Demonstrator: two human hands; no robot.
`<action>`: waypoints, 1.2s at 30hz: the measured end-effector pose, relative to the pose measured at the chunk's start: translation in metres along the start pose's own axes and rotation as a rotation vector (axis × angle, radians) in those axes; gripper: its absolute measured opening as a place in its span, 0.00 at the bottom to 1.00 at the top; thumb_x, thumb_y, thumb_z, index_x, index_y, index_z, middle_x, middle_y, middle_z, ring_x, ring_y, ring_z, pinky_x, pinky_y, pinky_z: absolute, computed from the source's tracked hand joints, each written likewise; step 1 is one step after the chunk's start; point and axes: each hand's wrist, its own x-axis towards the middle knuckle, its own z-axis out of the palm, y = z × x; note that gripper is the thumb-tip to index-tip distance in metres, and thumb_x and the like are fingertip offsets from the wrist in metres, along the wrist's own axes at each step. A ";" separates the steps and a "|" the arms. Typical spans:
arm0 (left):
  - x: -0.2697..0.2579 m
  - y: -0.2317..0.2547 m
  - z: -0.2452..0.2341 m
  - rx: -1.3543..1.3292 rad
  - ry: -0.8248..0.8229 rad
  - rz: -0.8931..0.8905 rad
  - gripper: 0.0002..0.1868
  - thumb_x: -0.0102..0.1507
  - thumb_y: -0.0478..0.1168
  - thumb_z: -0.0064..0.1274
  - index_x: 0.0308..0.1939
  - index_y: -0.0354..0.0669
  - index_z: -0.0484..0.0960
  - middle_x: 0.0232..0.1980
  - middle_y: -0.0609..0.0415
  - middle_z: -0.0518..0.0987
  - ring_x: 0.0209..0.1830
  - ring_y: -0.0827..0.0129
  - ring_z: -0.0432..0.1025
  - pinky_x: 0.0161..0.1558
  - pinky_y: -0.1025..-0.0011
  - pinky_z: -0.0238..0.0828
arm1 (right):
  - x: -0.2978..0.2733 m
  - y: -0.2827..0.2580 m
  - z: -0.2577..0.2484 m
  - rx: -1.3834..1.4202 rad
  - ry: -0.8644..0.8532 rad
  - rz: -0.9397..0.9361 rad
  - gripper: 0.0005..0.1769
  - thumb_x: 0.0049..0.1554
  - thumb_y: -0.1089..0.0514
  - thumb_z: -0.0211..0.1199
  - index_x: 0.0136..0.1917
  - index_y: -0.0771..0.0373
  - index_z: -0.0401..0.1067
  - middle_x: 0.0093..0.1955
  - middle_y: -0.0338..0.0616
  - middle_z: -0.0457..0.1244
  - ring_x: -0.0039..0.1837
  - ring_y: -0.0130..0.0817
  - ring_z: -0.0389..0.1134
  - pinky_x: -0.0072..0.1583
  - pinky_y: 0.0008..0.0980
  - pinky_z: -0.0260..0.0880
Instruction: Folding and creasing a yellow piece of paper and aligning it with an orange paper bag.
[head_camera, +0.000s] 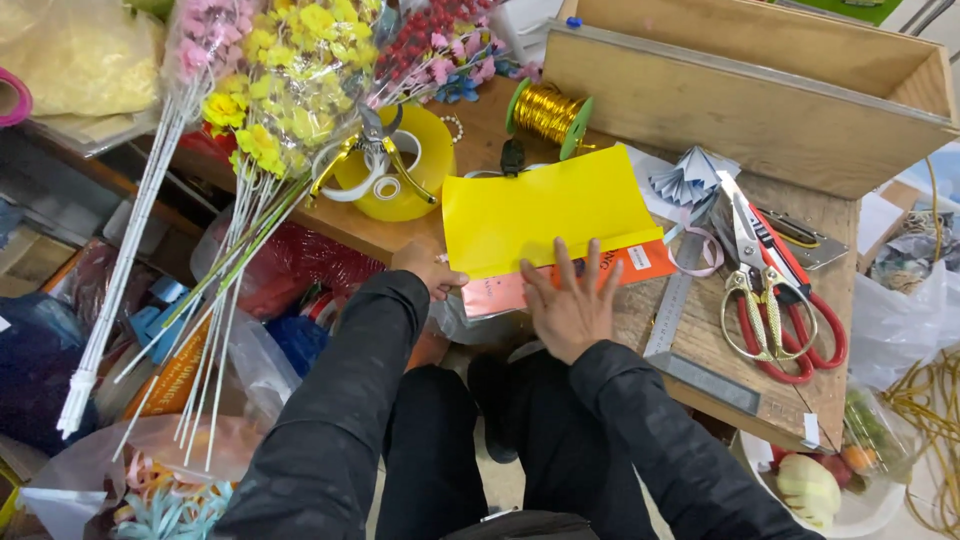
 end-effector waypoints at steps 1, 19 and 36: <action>0.008 -0.005 0.001 0.010 -0.002 0.007 0.26 0.49 0.41 0.80 0.42 0.29 0.86 0.30 0.38 0.84 0.22 0.58 0.81 0.33 0.64 0.83 | 0.000 0.009 0.002 0.000 0.042 0.010 0.26 0.70 0.34 0.38 0.78 0.25 0.61 0.89 0.39 0.41 0.88 0.64 0.23 0.77 0.76 0.18; -0.005 0.005 0.006 0.040 0.039 -0.105 0.32 0.50 0.43 0.79 0.51 0.26 0.84 0.36 0.37 0.85 0.28 0.58 0.82 0.35 0.66 0.83 | 0.013 0.116 0.024 -0.058 0.147 0.123 0.24 0.68 0.27 0.36 0.76 0.11 0.58 0.91 0.28 0.33 0.89 0.60 0.16 0.80 0.72 0.13; 0.001 0.007 0.008 0.052 0.007 -0.134 0.38 0.50 0.45 0.79 0.58 0.27 0.81 0.39 0.37 0.86 0.32 0.57 0.83 0.41 0.63 0.83 | 0.018 0.172 0.011 -0.175 0.038 0.290 0.27 0.68 0.27 0.31 0.77 0.14 0.58 0.91 0.28 0.35 0.89 0.62 0.20 0.84 0.61 0.17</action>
